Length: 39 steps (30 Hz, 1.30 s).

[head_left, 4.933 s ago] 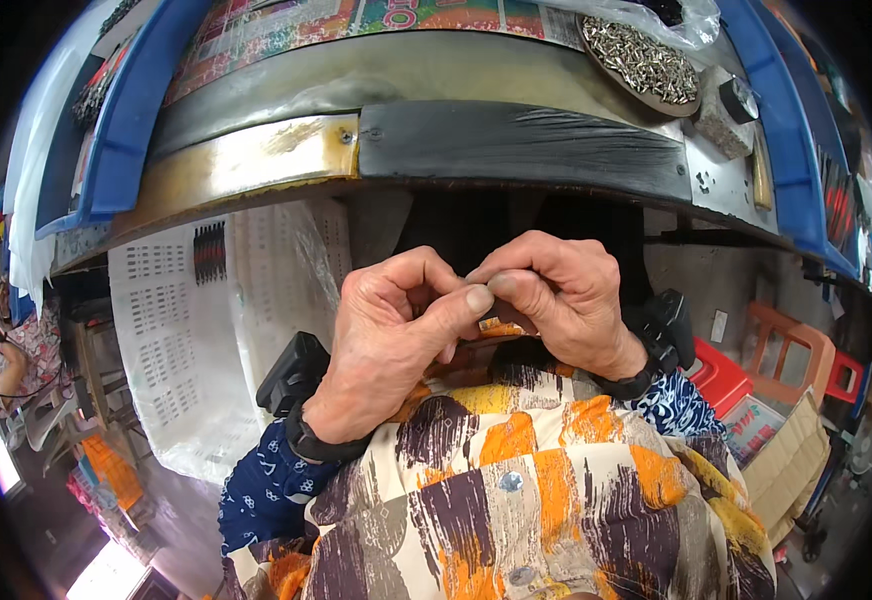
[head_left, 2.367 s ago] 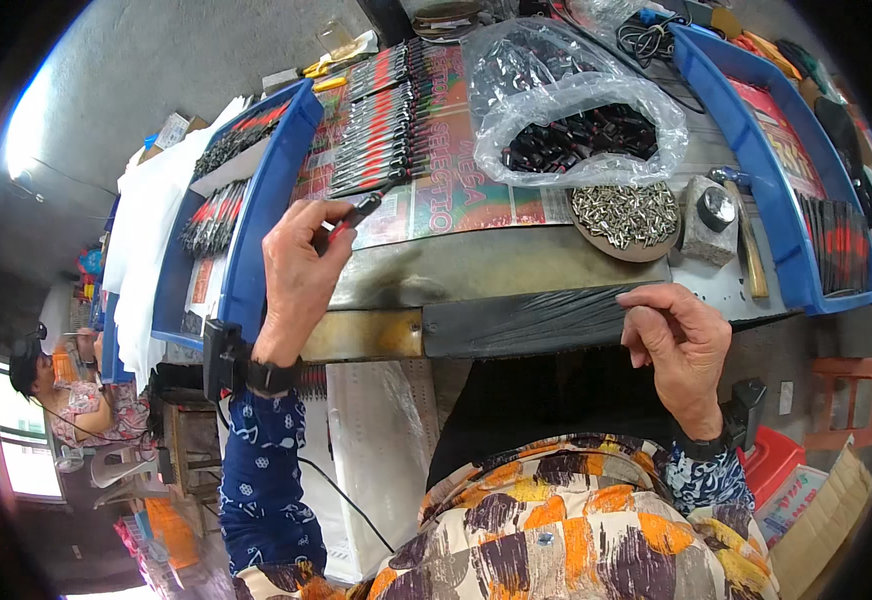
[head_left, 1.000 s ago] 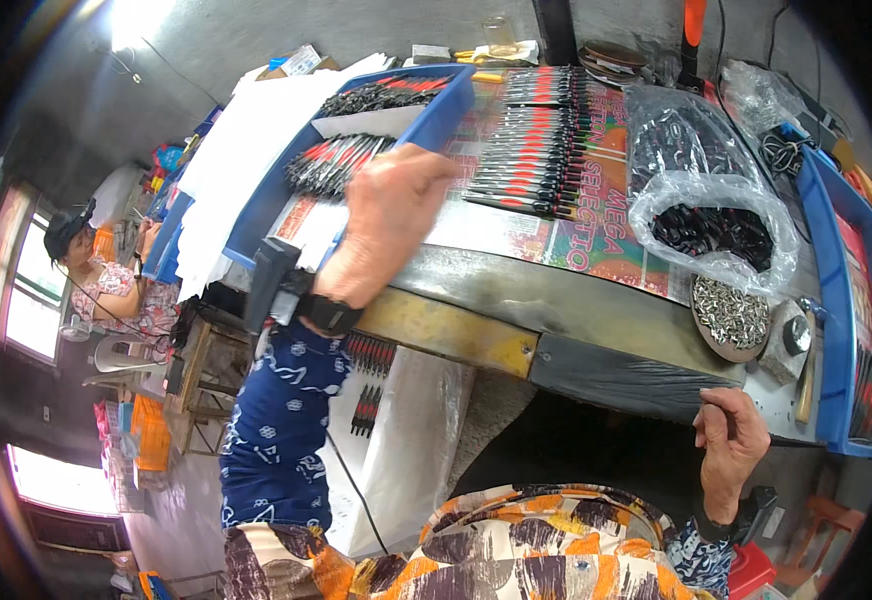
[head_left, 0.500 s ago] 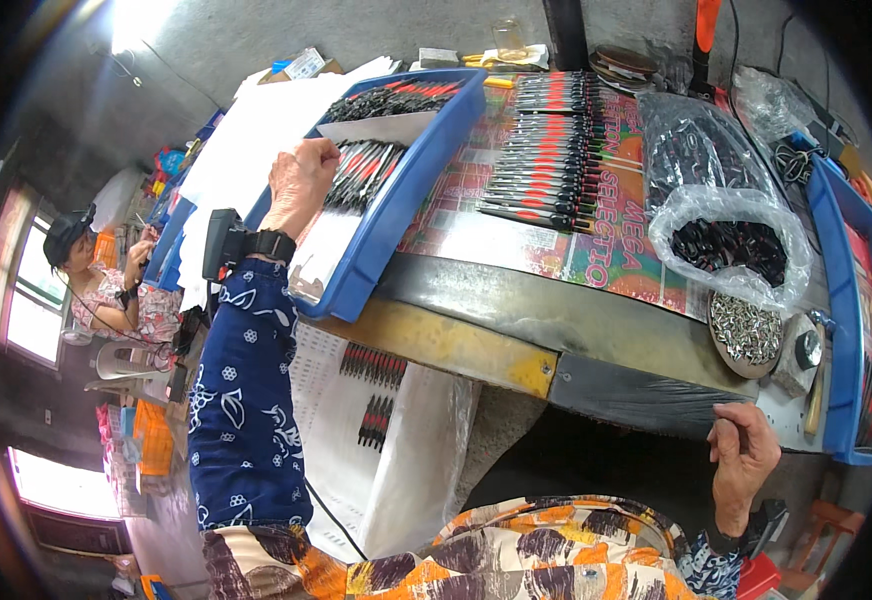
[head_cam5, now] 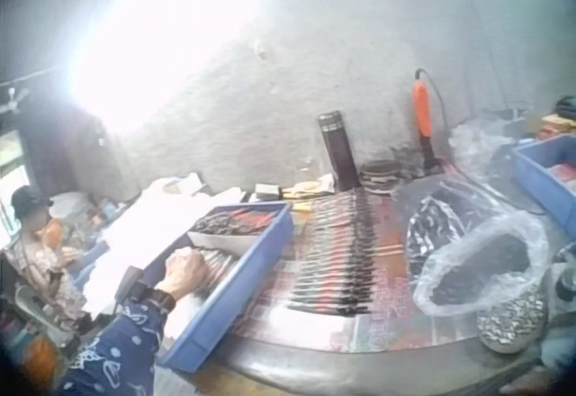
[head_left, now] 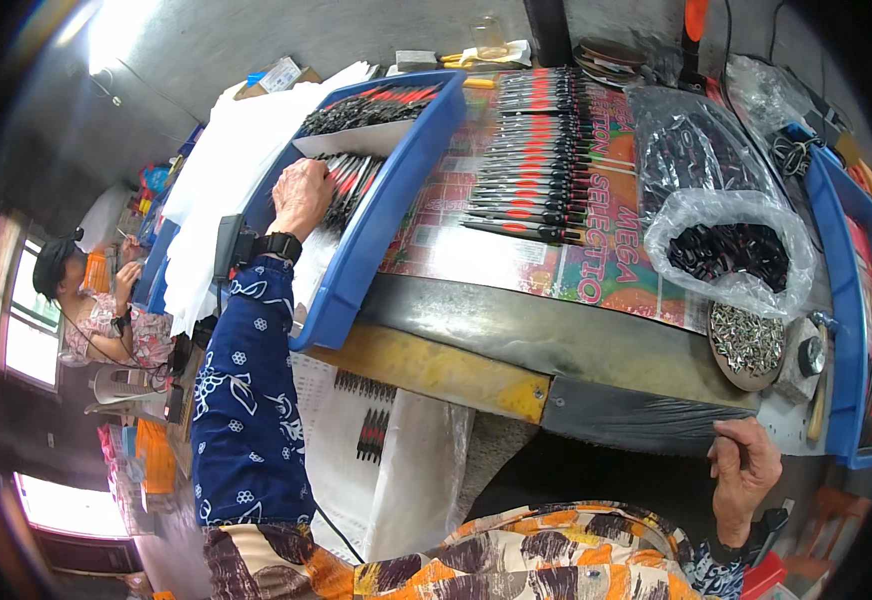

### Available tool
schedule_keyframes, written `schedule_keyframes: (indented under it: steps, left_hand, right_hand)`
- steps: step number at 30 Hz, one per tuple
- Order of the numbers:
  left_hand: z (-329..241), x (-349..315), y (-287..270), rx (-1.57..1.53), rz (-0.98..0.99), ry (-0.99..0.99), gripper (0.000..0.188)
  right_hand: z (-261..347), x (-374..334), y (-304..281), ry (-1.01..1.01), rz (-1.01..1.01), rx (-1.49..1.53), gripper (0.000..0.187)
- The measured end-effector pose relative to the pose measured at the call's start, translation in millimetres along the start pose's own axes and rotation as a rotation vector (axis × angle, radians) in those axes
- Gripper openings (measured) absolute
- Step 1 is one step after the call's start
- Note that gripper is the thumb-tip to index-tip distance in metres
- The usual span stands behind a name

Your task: The person repeatedly picks up a key blank, inserts it into a black plastic key cover, and secures it with a small metal pin. The person then places the assembled key into a white basket. This cycle repeats multiple times.

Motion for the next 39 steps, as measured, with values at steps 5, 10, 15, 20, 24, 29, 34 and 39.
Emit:
schedule_keyframes:
  steps: [5, 10, 15, 20, 24, 29, 34, 39]
  left_hand:
    - [8.2, 4.8, 7.7, -0.087, -0.046, -0.103, 0.02]
    - [15.8, 6.9, 13.0, -0.083, -0.073, -0.058, 0.02]
    - [20.4, 5.8, 11.9, -0.14, -0.115, 0.039, 0.022]
    - [34.5, 10.5, 13.4, -0.193, -0.199, 0.144, 0.013]
    - [40.8, 12.9, 10.5, -0.309, -0.208, 0.094, 0.024]
    - [26.1, 5.0, -6.6, -0.539, -0.209, 0.082, 0.032]
    - [-19.2, -17.3, -37.8, -0.793, -0.307, 0.182, 0.024]
    - [-80.8, -64.7, -65.1, -1.262, -0.12, 0.139, 0.016]
  right_hand:
    - [6.1, 3.4, -0.6, -0.007, 0.011, -0.021, 0.008]
    - [10.6, 9.0, -1.6, -0.043, 0.057, -0.048, 0.014]
    - [12.8, 11.9, -7.9, -0.05, 0.116, -0.034, 0.012]
    - [18.5, 13.8, -26.6, -0.177, 0.053, -0.067, 0.012]
    - [18.5, 18.8, -61.3, -0.22, -0.079, -0.212, 0.012]
    - [7.8, 32.2, -121.3, -0.159, -0.324, -0.475, 0.011]
    - [-26.7, 51.9, -178.0, -0.028, -0.437, -0.767, 0.016]
    - [-59.5, 63.8, -203.2, 0.01, -0.392, -1.095, 0.021]
Point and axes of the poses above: each hand's wrist, its own x-axis towards the middle knuckle, its own y-axis out of the palm, z = x × y, the point moved 2 cm from there along x, towards the middle knuckle, and after that the axes turned 9 degrees about -x, right-handed, at the moved point
